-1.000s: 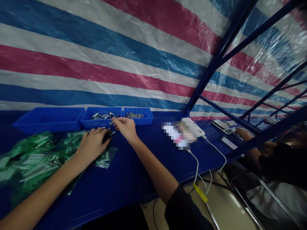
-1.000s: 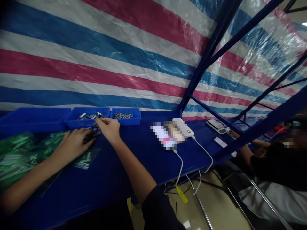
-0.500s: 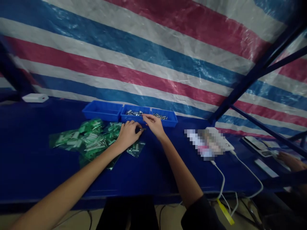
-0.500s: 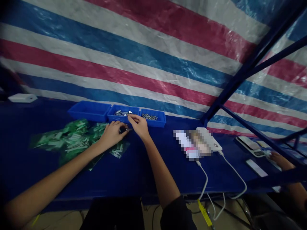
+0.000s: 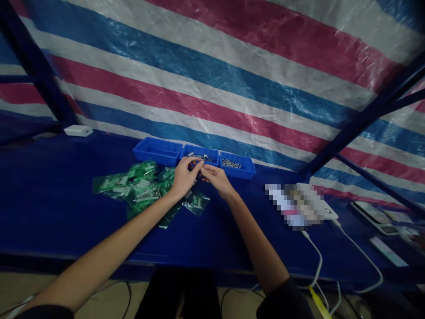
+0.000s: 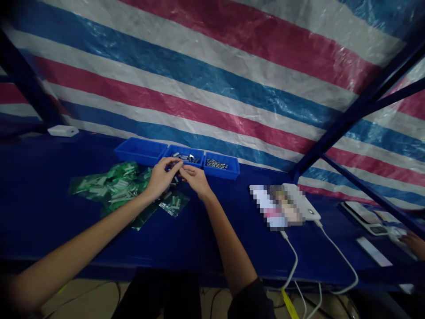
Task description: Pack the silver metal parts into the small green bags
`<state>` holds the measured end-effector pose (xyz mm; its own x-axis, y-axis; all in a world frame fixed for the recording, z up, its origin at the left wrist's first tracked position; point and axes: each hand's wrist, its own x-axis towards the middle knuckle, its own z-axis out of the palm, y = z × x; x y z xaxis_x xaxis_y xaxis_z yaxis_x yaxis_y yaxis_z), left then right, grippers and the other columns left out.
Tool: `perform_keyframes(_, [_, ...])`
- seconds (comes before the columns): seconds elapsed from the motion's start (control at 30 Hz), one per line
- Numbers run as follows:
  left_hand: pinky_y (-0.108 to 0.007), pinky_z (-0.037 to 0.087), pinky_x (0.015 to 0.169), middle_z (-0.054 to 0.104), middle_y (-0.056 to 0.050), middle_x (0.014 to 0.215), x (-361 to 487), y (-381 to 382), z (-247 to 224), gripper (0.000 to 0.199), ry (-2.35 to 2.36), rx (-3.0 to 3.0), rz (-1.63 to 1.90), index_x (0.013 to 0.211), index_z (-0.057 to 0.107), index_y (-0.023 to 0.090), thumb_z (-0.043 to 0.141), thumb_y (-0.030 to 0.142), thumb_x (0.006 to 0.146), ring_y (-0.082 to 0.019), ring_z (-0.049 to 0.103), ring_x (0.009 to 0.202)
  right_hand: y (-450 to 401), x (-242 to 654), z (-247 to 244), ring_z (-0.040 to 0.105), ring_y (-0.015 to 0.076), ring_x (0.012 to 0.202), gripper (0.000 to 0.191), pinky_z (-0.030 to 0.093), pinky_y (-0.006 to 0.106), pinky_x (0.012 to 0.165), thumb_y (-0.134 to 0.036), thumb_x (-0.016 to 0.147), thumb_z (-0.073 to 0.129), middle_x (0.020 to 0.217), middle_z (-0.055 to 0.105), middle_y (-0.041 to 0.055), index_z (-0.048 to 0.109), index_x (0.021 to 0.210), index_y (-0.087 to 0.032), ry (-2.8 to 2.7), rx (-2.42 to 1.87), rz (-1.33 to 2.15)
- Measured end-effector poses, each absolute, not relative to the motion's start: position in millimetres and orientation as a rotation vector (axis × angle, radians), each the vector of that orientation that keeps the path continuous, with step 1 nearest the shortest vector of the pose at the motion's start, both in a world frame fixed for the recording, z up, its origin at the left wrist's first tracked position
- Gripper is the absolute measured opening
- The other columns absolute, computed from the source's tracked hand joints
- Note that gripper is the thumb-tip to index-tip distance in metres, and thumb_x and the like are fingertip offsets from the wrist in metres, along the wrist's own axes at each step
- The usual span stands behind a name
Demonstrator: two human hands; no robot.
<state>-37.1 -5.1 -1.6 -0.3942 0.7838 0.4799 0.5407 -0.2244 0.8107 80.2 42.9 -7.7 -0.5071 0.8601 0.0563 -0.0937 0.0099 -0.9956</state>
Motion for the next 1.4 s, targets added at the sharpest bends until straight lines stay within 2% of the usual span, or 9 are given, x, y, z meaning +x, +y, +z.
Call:
perform_keyframes(0.3, [-0.03,0.043,0.076,0.063,-0.004,0.083,-39.1,-4.0,0.4,0.026,1.856,1.589,1.626,0.08,0.059,0.018,0.049,0.042,0.08,-0.017,0.056,0.081,45.3,77.6,-8.0,0.06,0.0097,0.068,0.034,0.046,0.021,0.064,-0.042,0.069,0.064,0.082,0.068,0.0033,0.068,0.092,-0.017,-1.477,-0.825,1.491])
perform_keyframes(0.4, [-0.034,0.041,0.077,0.063,-0.004,0.079,-44.4,-5.4,1.6,0.028,1.942,1.78,1.335,0.074,0.059,0.019,0.049,0.045,0.079,-0.02,0.056,0.08,51.3,81.2,-9.6,0.057,0.0092,0.062,0.036,0.046,0.021,0.061,-0.045,0.068,0.063,0.074,0.067,0.0027,0.069,0.088,-0.016,-1.431,-0.891,1.417])
perform_keyframes(0.5, [-0.042,0.037,0.083,0.064,-0.006,0.083,-52.6,-9.2,3.3,0.029,2.137,1.969,0.94,0.074,0.063,0.021,0.061,0.049,0.069,-0.027,0.054,0.089,56.9,86.5,-11.0,0.058,0.0111,0.062,0.035,0.046,0.022,0.059,-0.045,0.065,0.065,0.07,0.067,0.0041,0.07,0.08,-0.013,-1.395,-1.003,1.302])
perform_keyframes(0.6, [-0.046,0.033,0.085,0.065,-0.008,0.086,-59.1,-12.8,5.8,0.033,2.246,2.026,0.692,0.075,0.066,0.022,0.068,0.051,0.06,-0.031,0.054,0.093,58.0,91.2,-8.4,0.063,0.0144,0.078,0.04,0.047,0.022,0.063,-0.043,0.067,0.065,0.088,0.069,0.0067,0.067,0.096,-0.016,-1.376,-0.938,1.333])
perform_keyframes(0.73, [-0.043,0.033,0.085,0.068,-0.005,0.076,-61.4,-14.2,8.0,0.021,2.223,2.027,0.555,0.071,0.067,0.024,0.069,0.042,0.06,-0.029,0.058,0.087,52.3,93.4,-1.0,0.061,0.0161,0.098,0.049,0.047,0.023,0.069,-0.04,0.072,0.062,0.116,0.062,0.0052,0.056,0.119,-0.026,-1.427,-0.736,1.466])
perform_keyframes(0.9, [-0.036,0.036,0.079,0.069,0.0,0.067,-60.2,-11.9,5.5,0.009,2.156,1.995,0.544,0.072,0.065,0.024,0.067,0.03,0.064,-0.023,0.063,0.077,49.9,92.1,-1.2,0.064,0.0154,0.086,0.034,0.046,0.022,0.064,-0.038,0.073,0.061,0.102,0.068,0.0056,0.066,0.103,-0.022,-1.522,-0.85,1.427])
perform_keyframes(1.1, [-0.027,0.037,0.07,0.068,0.002,0.073,-59.4,-10.2,-1.2,0.028,1.923,2.113,0.49,0.091,0.062,0.023,0.07,0.028,0.065,-0.019,0.062,0.078,55.6,91.2,-8.6,0.062,0.0107,0.072,0.027,0.043,0.018,0.059,-0.034,0.073,0.059,0.088,0.071,0.0032,0.068,0.095,-0.02,-1.499,-0.968,1.332])
perform_keyframes(1.2, [-0.025,0.036,0.071,0.067,0.004,0.075,-60.5,-10.1,-3.3,0.027,1.857,2.183,0.511,0.092,0.062,0.024,0.07,0.024,0.066,-0.017,0.062,0.081,58.2,91.8,-9.4,0.061,0.0098,0.069,0.027,0.042,0.018,0.057,-0.032,0.073,0.058,0.085,0.071,0.0029,0.067,0.095,-0.019,-1.471,-0.99,1.304])
perform_keyframes(1.4, [-0.024,0.04,0.064,0.066,0.001,0.072,-65.0,-4.1,1.3,0.018,1.758,2.011,1.095,0.091,0.063,0.021,0.062,0.026,0.074,-0.015,0.06,0.068,58.3,90.5,-9.9,0.061,0.0098,0.065,0.025,0.043,0.018,0.054,-0.031,0.078,0.056,0.085,0.07,0.0047,0.066,0.096,-0.017,-1.488,-1.009,1.368])
